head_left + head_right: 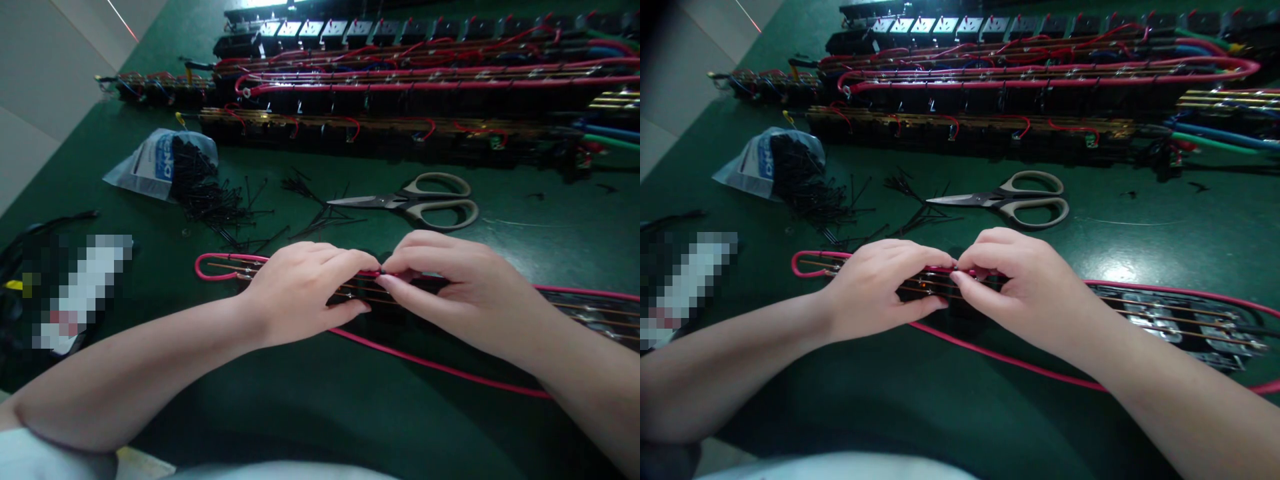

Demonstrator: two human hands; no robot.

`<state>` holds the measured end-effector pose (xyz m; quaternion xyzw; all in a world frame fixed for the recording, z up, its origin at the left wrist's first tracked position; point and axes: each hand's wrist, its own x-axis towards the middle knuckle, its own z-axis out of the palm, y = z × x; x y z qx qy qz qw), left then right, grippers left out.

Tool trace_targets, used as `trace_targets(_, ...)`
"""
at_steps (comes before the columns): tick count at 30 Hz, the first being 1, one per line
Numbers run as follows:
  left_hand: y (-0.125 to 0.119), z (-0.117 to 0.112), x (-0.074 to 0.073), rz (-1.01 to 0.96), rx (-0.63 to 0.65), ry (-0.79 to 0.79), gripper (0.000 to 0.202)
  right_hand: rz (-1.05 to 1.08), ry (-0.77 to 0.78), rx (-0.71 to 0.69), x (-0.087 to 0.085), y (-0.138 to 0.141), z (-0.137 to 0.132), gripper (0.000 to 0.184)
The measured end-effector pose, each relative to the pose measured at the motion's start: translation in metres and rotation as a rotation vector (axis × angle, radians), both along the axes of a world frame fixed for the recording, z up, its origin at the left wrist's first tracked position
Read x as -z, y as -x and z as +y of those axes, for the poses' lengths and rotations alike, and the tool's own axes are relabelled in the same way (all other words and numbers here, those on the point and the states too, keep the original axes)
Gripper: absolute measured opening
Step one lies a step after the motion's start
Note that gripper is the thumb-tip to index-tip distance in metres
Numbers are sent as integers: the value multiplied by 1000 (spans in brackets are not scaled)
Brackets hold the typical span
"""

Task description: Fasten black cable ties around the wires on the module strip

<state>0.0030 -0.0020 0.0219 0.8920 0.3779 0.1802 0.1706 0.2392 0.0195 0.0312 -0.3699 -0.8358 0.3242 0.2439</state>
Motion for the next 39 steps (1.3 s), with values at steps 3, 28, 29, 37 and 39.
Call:
trace_targets(3,0,0,1,-12,10,-15,30,4,-16,-16,0,-1,0,21)
trace_targets(28,0,1,1,-34,30,-25,31,4,21,28,3,1,1,17)
trace_targets(29,0,1,1,-33,30,-25,31,4,23,29,3,1,1,17)
trace_targets(37,1,1,0,-17,26,2,31,-18,37,29,1,1,3,22)
trace_targets(39,1,1,0,-19,26,5,31,-23,40,32,0,1,3,22)
